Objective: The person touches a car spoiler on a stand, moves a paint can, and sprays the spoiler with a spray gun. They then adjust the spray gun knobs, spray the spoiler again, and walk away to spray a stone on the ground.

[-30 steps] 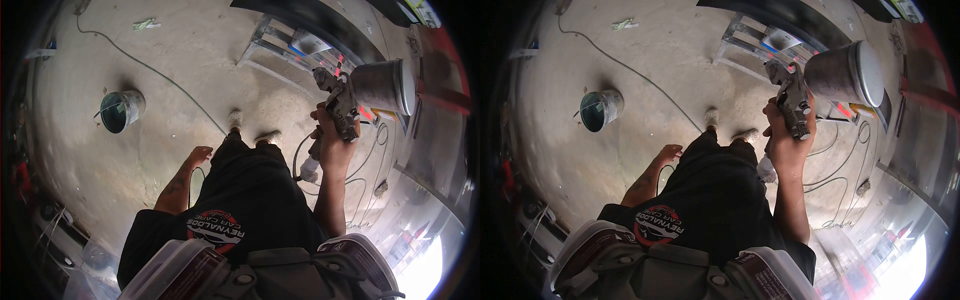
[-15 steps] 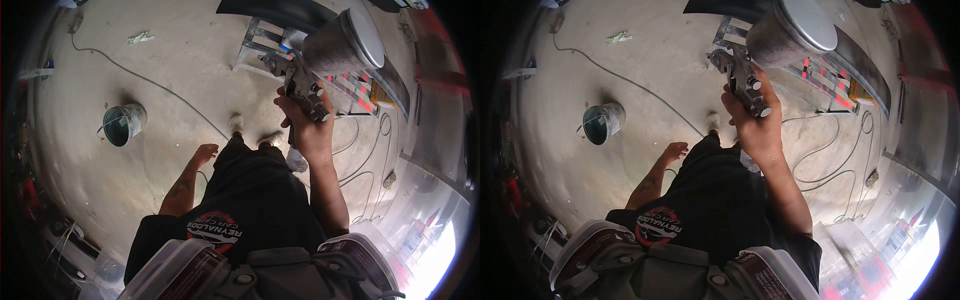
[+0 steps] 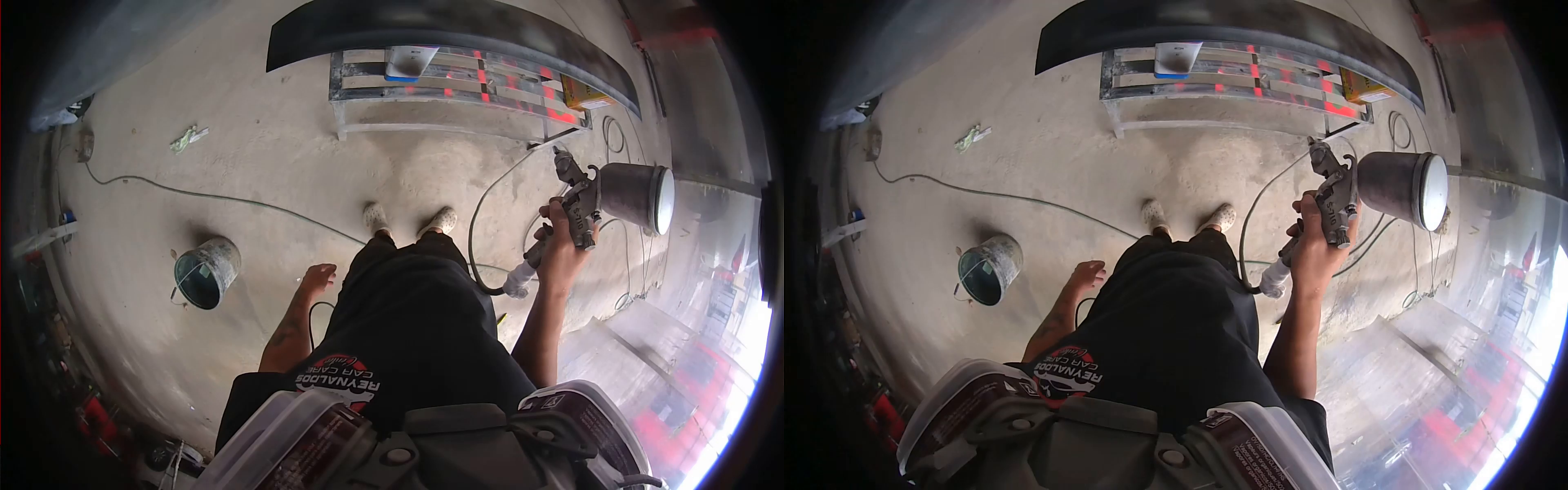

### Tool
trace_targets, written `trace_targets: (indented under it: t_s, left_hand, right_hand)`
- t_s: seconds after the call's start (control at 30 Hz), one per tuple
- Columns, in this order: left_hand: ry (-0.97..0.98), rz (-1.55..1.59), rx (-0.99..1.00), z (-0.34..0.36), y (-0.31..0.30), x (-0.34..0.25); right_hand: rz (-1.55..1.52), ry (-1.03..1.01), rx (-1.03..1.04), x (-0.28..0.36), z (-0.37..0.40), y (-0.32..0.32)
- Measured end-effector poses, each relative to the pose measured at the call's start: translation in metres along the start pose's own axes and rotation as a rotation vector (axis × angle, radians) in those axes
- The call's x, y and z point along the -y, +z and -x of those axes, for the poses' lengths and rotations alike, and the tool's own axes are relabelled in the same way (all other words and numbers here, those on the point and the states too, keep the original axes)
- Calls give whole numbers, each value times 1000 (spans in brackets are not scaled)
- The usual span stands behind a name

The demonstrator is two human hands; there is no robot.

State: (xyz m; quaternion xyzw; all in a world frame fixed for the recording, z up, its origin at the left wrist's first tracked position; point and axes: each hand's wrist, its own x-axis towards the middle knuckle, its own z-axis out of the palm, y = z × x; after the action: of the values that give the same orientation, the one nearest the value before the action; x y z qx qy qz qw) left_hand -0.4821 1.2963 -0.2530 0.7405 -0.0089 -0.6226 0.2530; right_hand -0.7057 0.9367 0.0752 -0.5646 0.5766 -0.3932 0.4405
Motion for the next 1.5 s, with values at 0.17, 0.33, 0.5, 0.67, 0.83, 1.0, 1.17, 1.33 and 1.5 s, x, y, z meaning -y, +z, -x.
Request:
trace_targets:
  t_s: [0.17,0.33,0.5,0.67,0.83,1.0,1.17,1.33,1.5]
  left_hand:
    - [506,-74,169,0,31,-116]
    - [775,-185,758,107,123,-280]
    - [908,-376,860,114,167,-302]
    - [891,-330,873,108,186,-313]
    - [1210,-460,666,121,208,-344]
    - [1200,-475,656,116,232,-361]
    - [1081,-506,785,110,265,-384]
    - [762,-526,924,112,291,-408]
    - [564,-469,776,77,283,-396]
  right_hand:
    - [-53,-29,-75,-6,3,-5]
    - [-133,6,237,-4,19,10]
    - [-190,1,495,8,20,10]
    - [-268,8,522,-3,-8,-6]
    - [-265,-89,565,-20,-39,-23]
    - [-322,85,569,-18,-62,-43]
    - [-198,-36,418,-27,-86,-70]
    - [-274,24,199,-48,-114,-110]
    - [-243,49,-110,-62,-148,-160]
